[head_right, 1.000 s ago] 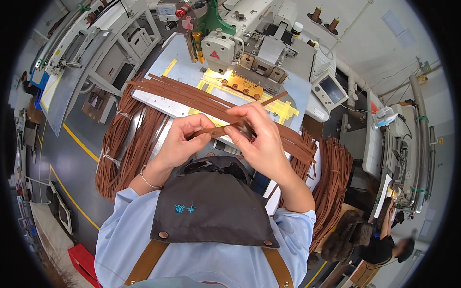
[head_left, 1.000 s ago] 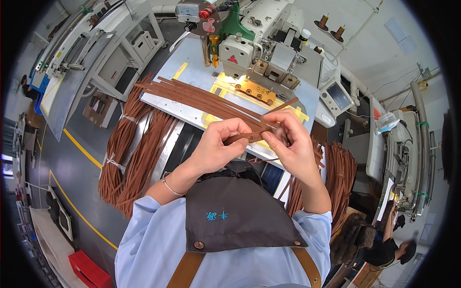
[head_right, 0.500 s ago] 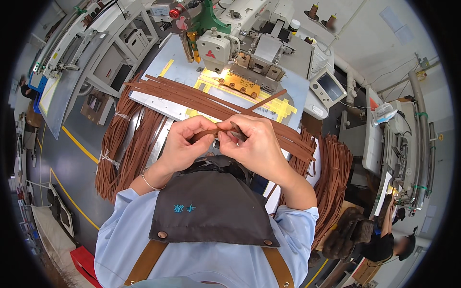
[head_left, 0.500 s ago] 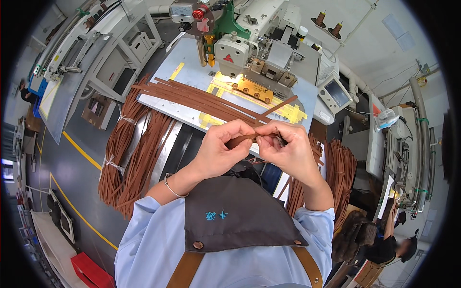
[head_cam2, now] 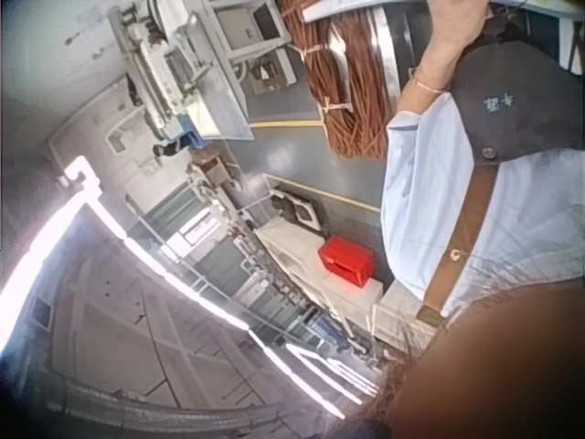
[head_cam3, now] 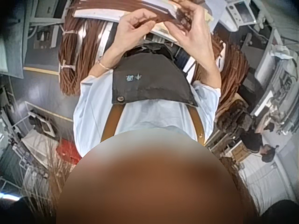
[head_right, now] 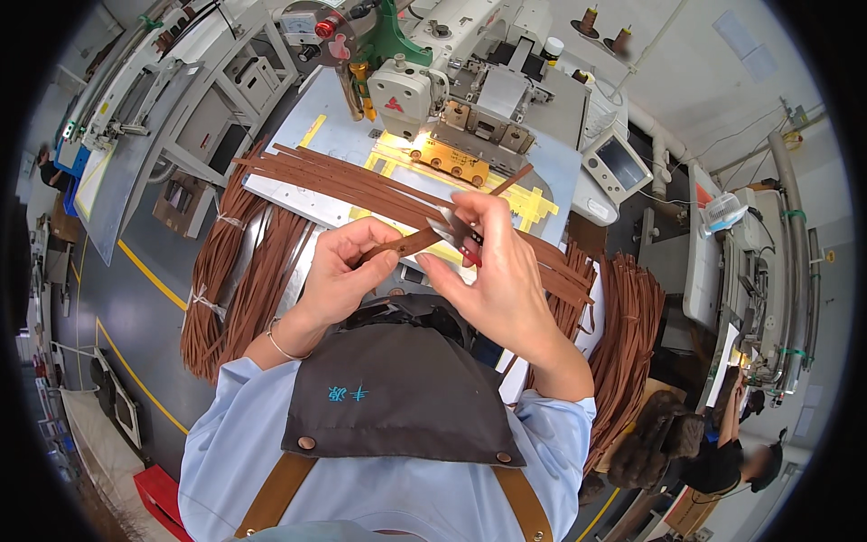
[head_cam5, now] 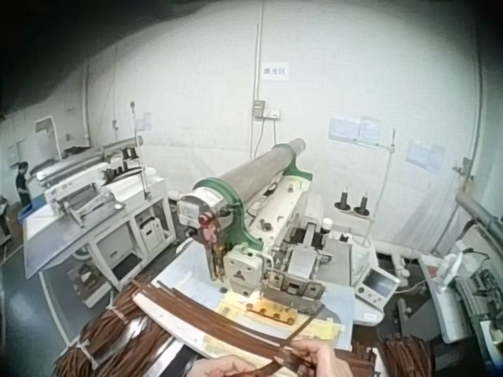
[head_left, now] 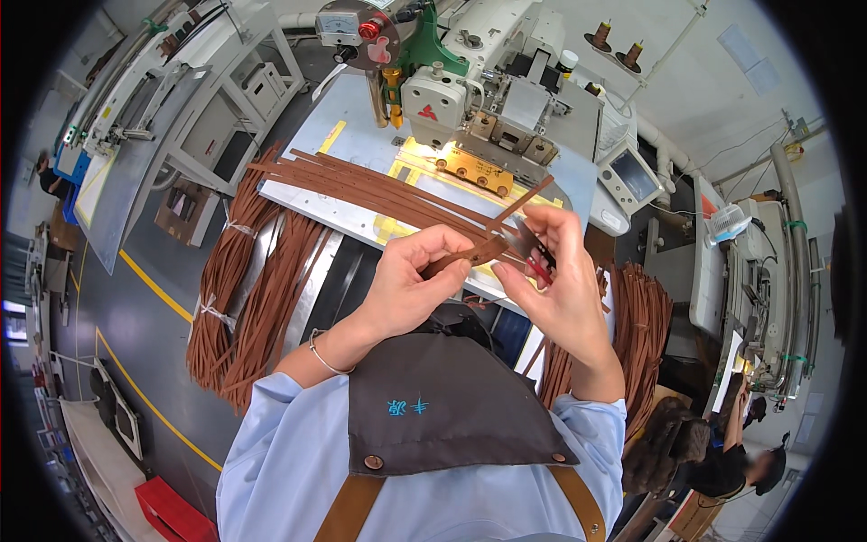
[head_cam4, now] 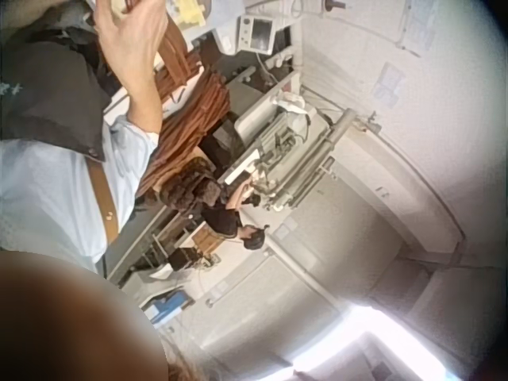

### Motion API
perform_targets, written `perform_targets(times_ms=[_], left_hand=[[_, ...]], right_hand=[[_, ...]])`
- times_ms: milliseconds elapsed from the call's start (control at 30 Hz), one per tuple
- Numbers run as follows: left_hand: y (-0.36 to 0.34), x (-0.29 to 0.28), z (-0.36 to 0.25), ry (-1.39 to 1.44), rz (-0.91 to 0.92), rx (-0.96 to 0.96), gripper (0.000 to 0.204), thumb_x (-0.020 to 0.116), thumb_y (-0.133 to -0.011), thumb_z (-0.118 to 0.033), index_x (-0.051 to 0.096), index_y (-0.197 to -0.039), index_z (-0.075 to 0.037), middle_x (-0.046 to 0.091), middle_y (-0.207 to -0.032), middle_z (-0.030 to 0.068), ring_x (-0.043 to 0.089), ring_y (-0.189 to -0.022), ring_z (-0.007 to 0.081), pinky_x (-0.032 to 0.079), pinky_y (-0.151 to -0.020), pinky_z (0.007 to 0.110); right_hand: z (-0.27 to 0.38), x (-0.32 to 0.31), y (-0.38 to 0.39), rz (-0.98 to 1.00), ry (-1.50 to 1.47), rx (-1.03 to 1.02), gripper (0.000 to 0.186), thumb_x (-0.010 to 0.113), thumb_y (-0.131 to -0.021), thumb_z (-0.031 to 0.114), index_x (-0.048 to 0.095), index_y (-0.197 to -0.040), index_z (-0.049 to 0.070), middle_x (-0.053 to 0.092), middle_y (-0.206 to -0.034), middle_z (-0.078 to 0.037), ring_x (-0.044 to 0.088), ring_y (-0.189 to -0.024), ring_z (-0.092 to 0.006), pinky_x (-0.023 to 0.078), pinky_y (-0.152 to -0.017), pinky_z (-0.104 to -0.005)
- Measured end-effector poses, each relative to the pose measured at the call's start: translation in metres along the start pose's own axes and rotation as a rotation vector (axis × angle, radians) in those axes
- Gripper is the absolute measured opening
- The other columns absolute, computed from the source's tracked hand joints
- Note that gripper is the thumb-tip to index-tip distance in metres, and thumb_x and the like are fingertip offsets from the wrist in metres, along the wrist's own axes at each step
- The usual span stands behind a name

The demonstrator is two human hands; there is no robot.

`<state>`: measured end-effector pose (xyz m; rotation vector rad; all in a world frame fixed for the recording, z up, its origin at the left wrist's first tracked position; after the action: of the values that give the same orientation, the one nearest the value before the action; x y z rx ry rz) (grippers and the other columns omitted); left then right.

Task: Assembling and finishing leather straps by hand in a workshop.

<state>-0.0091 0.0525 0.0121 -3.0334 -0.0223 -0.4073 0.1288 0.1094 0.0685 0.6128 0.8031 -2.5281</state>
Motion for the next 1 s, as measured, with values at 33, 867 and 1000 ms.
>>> perform_targets(times_ms=[33, 867, 1000], left_hand=[[0.000, 0.000, 0.000, 0.003, -0.004, 0.011, 0.007, 0.053, -0.087, 0.000, 0.055, -0.093, 0.002, 0.052, -0.077, -0.0052, 0.040, -0.064, -0.0022, 0.033, -0.054, 0.014], [0.005, 0.005, 0.000, -0.040, -0.078, 0.112, 0.007, 0.052, -0.087, 0.000, 0.053, -0.094, 0.002, 0.055, -0.075, -0.0037, 0.039, -0.060, -0.0024, 0.030, -0.051, 0.015], [0.006, 0.005, 0.003, 0.000, -0.078, 0.105, 0.006, 0.052, -0.088, 0.000, 0.053, -0.094, 0.001, 0.054, -0.076, -0.0046, 0.038, -0.061, -0.0026, 0.028, -0.051, 0.015]], right_hand=[[0.005, -0.002, 0.002, 0.036, 0.038, -0.053, 0.034, 0.066, -0.077, 0.005, 0.046, -0.103, -0.001, 0.055, -0.091, -0.014, 0.057, -0.063, -0.0213, 0.047, -0.053, -0.0302], [0.022, 0.011, 0.019, 0.058, 0.193, -0.184, 0.026, 0.067, -0.072, -0.002, 0.053, -0.094, -0.002, 0.058, -0.079, -0.014, 0.059, -0.067, -0.0309, 0.046, -0.054, -0.0366], [0.018, 0.012, 0.020, 0.038, 0.120, -0.202, 0.023, 0.065, -0.073, -0.004, 0.054, -0.093, -0.002, 0.058, -0.077, -0.014, 0.058, -0.064, -0.0312, 0.046, -0.052, -0.0357]])
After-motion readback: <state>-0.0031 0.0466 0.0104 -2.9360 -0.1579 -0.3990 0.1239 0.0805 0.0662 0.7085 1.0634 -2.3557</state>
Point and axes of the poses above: each hand's wrist, its own y-axis away from the middle knuckle, its own x-axis out of the palm, z = x × y, the point moved 6 cm from there along -y, towards the middle knuckle
